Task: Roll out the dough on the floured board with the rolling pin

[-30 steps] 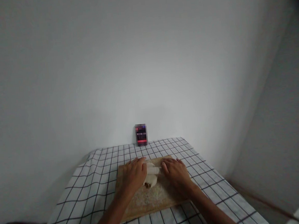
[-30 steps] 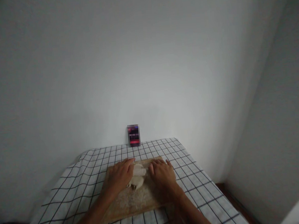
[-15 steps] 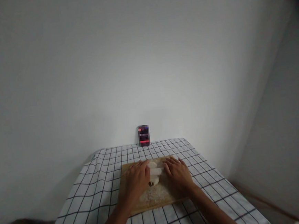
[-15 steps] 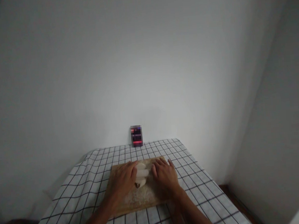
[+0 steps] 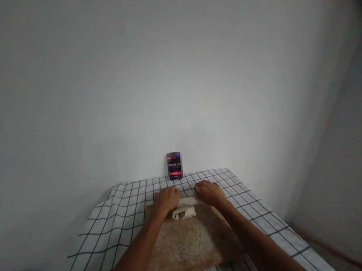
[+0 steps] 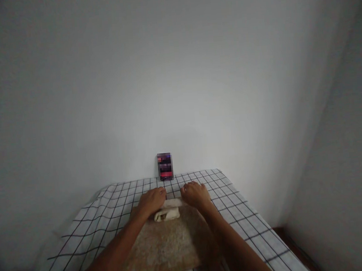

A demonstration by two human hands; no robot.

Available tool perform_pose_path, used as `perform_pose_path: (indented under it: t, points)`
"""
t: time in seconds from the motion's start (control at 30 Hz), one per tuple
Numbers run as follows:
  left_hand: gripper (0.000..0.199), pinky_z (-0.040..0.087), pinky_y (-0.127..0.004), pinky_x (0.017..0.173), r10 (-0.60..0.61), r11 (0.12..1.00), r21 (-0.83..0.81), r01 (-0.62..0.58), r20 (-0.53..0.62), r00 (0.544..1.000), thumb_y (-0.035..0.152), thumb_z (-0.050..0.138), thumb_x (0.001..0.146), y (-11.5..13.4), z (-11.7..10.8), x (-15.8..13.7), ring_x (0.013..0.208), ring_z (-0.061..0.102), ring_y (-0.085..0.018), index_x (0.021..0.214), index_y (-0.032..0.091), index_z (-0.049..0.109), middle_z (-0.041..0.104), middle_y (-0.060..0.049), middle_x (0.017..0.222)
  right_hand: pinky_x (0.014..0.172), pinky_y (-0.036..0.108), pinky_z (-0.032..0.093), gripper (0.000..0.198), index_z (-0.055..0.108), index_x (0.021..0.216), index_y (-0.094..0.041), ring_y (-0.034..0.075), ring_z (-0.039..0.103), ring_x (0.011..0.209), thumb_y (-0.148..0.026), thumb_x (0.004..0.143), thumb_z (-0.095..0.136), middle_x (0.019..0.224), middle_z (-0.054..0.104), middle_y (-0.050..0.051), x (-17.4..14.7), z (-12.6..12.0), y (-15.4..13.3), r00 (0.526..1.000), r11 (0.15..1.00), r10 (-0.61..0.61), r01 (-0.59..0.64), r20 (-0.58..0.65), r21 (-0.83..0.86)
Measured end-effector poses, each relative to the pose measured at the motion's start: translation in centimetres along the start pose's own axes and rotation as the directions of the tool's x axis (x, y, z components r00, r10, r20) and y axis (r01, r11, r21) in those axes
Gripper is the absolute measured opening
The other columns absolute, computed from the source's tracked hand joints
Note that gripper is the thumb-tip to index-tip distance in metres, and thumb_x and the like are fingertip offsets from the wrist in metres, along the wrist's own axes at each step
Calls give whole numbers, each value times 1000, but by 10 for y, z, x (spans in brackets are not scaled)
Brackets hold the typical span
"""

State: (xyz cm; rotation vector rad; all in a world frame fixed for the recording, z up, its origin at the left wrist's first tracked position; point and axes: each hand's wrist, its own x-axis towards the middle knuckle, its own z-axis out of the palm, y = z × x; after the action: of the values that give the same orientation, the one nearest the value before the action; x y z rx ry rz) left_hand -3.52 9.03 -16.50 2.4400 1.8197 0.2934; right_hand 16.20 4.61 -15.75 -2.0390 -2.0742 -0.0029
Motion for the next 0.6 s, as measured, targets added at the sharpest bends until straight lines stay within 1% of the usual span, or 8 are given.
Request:
perform_pose_path:
  t: [0.1, 0.2, 0.37, 0.47, 0.53, 0.6]
  points:
    - [44, 54, -56, 99, -2, 1000, 13, 2, 1, 1000, 33, 35, 103, 2, -2, 4, 121, 73, -36, 116, 20, 76, 79, -17, 127, 96, 41, 52, 41, 75, 111, -18, 28, 70, 119, -29, 108, 36, 125, 76, 15, 5, 1, 2, 998, 1000, 23, -23, 63, 1]
    - [44, 54, -57, 100, -1, 1000, 13, 1, -9, 1000, 32, 37, 103, 4, -3, 0, 122, 72, -37, 116, 19, 76, 79, -17, 126, 97, 42, 52, 41, 75, 112, -19, 28, 70, 120, -30, 109, 36, 125, 76, 16, 2, -1, 2, 996, 1000, 26, -25, 81, -17]
    - [43, 53, -52, 108, 13, 1000, -8, -13, -67, 998, 33, 39, 105, 6, -4, -18, 131, 68, -32, 126, 21, 74, 77, -13, 136, 97, 44, 52, 41, 75, 113, -19, 28, 69, 121, -32, 110, 36, 125, 76, 15, -15, -6, -2, 1000, 999, -4, 6, 30, -45]
    - [43, 51, -50, 114, 33, 999, -14, -35, -115, 993, 28, 41, 104, 7, -1, -34, 134, 67, -30, 132, 20, 72, 74, -13, 141, 98, 45, 51, 39, 75, 111, -19, 29, 70, 118, -31, 109, 37, 121, 77, 13, -29, -6, -6, 1000, 999, -14, 13, -23, -46]
    - [43, 46, -51, 119, 80, 997, -3, -82, -153, 985, 24, 42, 103, 6, 3, -46, 138, 63, -30, 135, 20, 71, 72, -13, 144, 100, 46, 49, 40, 75, 107, -19, 29, 70, 118, -30, 110, 37, 119, 78, 13, -41, -4, -8, 997, 998, -29, 25, -65, -52]
    - [43, 42, -54, 122, 141, 990, 22, -139, -216, 966, 22, 43, 103, 5, 8, -59, 143, 59, -31, 136, 21, 70, 72, -12, 145, 104, 46, 47, 42, 76, 104, -19, 28, 70, 116, -29, 111, 36, 117, 78, 13, -55, -2, -10, 995, 999, -28, 24, -101, -47]
